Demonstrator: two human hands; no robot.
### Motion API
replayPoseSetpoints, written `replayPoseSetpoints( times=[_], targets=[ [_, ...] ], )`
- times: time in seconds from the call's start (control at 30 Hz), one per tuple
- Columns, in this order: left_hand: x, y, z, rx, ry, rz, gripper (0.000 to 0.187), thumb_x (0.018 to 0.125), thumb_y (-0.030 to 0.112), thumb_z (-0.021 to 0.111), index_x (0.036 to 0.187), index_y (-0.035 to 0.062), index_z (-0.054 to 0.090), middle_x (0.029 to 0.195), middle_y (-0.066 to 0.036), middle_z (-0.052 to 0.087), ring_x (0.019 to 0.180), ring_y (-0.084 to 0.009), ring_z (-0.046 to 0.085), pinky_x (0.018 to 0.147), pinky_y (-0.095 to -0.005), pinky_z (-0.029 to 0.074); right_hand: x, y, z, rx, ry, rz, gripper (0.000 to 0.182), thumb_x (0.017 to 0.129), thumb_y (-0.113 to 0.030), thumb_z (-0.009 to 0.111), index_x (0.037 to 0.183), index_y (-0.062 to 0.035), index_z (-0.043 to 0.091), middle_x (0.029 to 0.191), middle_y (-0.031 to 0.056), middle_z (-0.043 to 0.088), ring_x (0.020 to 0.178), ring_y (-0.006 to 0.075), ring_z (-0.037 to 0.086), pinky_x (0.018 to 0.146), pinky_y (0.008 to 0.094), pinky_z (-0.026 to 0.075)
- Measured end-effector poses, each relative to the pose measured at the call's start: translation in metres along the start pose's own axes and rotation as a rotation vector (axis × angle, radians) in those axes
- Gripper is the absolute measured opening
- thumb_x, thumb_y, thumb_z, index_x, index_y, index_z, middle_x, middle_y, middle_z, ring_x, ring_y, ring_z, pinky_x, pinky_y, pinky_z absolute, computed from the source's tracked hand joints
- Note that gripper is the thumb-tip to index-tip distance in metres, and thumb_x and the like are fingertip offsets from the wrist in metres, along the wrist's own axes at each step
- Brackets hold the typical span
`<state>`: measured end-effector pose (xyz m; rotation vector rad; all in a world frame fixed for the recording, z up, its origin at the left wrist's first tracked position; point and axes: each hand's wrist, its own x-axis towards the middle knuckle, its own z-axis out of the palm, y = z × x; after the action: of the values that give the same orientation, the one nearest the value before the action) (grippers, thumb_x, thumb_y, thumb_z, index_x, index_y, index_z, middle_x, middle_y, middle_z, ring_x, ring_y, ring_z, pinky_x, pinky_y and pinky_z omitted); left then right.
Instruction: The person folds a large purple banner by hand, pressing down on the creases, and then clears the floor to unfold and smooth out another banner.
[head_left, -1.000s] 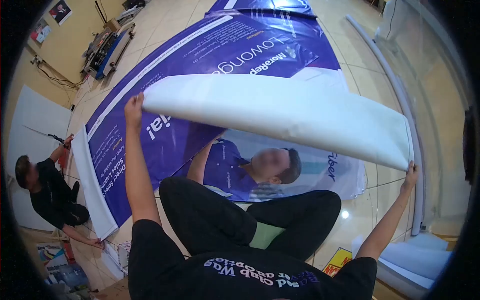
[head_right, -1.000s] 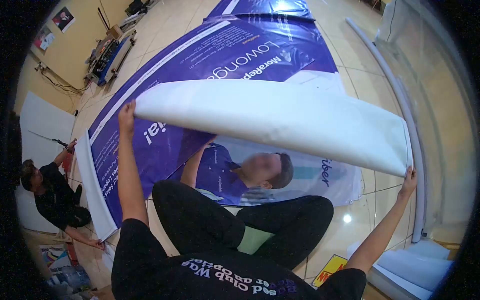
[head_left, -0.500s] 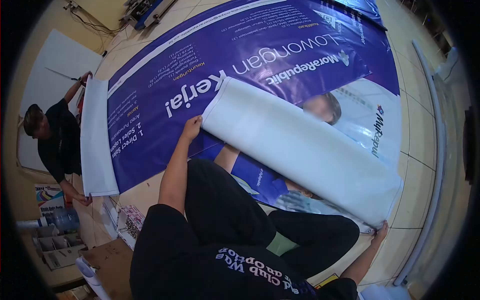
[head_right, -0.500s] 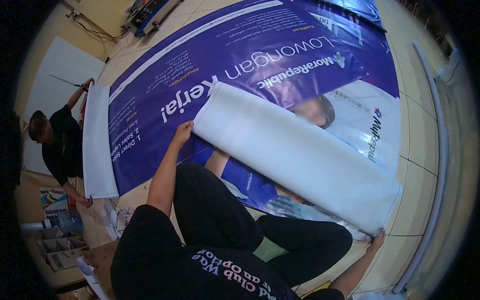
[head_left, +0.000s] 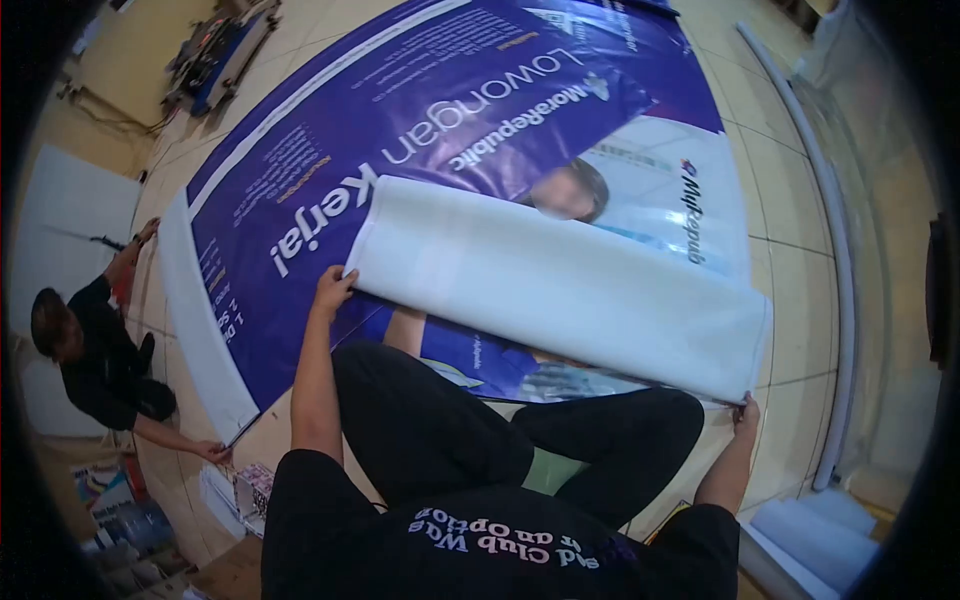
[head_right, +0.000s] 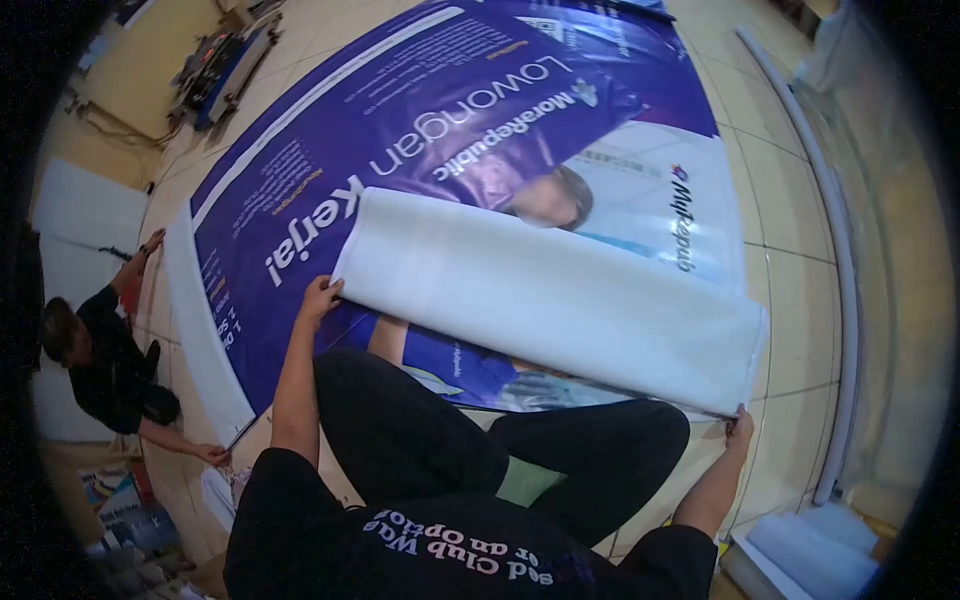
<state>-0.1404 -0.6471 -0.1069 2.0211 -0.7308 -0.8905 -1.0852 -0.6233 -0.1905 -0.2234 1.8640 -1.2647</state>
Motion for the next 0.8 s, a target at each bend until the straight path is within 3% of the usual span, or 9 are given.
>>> replayPoseSetpoints(
  times=[0.07,0.17,0.27,0.37,0.4,0.43,0.5,0.73,0.8],
  targets=[
    [0.005,0.001,-0.001,0.051,0.007,-0.054,0.038,0.077,0.028,0.065,0.099,0.0018,0.051,0.081,-0.006,0.056,0.071,-0.0163,0.054,0.062,-0.0295,0.047,0.004,0.006,-0.005,-0.175,0.013,0.021,0.022,0.085,-0.029,0.052,0.075,-0.0098,0.051,0.05,-0.0023,0.043,0.035,0.0093,0.036,0.032,0.0231,0.03],
    [0.008,0.003,-0.005,-0.18,-0.202,-0.32,0.034,0.081,0.026,0.06,0.095,-0.004,0.05,0.081,-0.011,0.055,0.066,-0.0182,0.055,0.058,-0.031,0.048,0.015,0.008,-0.01,-0.173,0.031,-0.021,0.018,0.086,-0.025,0.05,0.082,-0.0072,0.051,0.067,0.0031,0.052,0.052,0.0142,0.05,0.039,0.0246,0.038],
    [0.052,-0.043,-0.015,-0.38,-0.429,-0.415,0.041,0.085,0.027,0.053,0.11,-0.0049,0.047,0.099,-0.016,0.057,0.079,-0.027,0.058,0.067,-0.0386,0.05,-0.029,-0.01,0.005,0.203,-0.054,-0.141,0.023,0.082,-0.02,0.05,0.095,-0.0016,0.052,0.086,0.0072,0.054,0.079,0.0188,0.054,0.065,0.0317,0.046],
    [0.034,-0.014,-0.01,-0.228,-0.267,-0.581,0.043,0.081,0.039,0.057,0.11,0.0072,0.048,0.101,-0.006,0.056,0.093,-0.0219,0.054,0.085,-0.041,0.042,-0.009,-0.01,-0.014,0.188,-0.057,-0.187,0.032,0.077,-0.017,0.053,0.102,0.0007,0.047,0.091,0.0111,0.051,0.08,0.022,0.052,0.064,0.0345,0.046],
    [0.026,-0.002,-0.005,-0.221,-0.187,-0.65,0.041,0.08,0.039,0.06,0.106,0.0085,0.048,0.096,-0.007,0.057,0.086,-0.0228,0.056,0.08,-0.0413,0.045,-0.007,-0.019,-0.017,0.135,-0.129,-0.122,0.039,0.076,-0.016,0.054,0.11,0.0012,0.044,0.097,0.0128,0.051,0.085,0.024,0.052,0.064,0.0361,0.048],
    [0.068,-0.036,-0.026,-0.332,-0.368,-0.806,0.038,0.08,0.038,0.06,0.102,0.0093,0.05,0.091,-0.008,0.057,0.079,-0.0242,0.057,0.074,-0.0396,0.048,-0.019,-0.03,-0.009,0.122,-0.151,-0.126,0.043,0.077,-0.014,0.053,0.115,0.0019,0.042,0.1,0.0141,0.053,0.088,0.0249,0.054,0.067,0.0367,0.05],
    [0.044,-0.01,-0.004,-0.509,-0.145,-0.865,0.031,0.079,0.035,0.062,0.093,0.008,0.055,0.088,-0.008,0.059,0.079,-0.025,0.058,0.069,-0.0401,0.049,-0.048,-0.058,0.002,0.146,-0.26,-0.089,0.033,0.078,-0.01,0.051,0.108,0.0018,0.05,0.091,0.0093,0.057,0.076,0.0168,0.058,0.061,0.0296,0.051],
    [-0.034,0.008,0.128,-0.708,0.05,-0.623,0.046,0.07,0.034,0.071,0.105,0.0106,0.053,0.104,-0.007,0.059,0.087,-0.0247,0.058,0.074,-0.0413,0.049,-0.024,-0.055,-0.024,-0.105,-0.107,-0.154,0.038,0.07,-0.009,0.06,0.105,0.0033,0.054,0.086,0.0096,0.058,0.076,0.0183,0.056,0.065,0.0314,0.047],
    [-0.088,0.023,0.194,-0.663,0.071,-0.511,0.047,0.072,0.035,0.069,0.108,0.01,0.052,0.108,-0.007,0.057,0.091,-0.0252,0.056,0.078,-0.0423,0.047,-0.02,-0.055,-0.044,-0.301,-0.404,-0.113,0.042,0.066,-0.01,0.061,0.106,0.0028,0.054,0.086,0.0076,0.058,0.075,0.0162,0.054,0.067,0.0287,0.043]
  ],
)
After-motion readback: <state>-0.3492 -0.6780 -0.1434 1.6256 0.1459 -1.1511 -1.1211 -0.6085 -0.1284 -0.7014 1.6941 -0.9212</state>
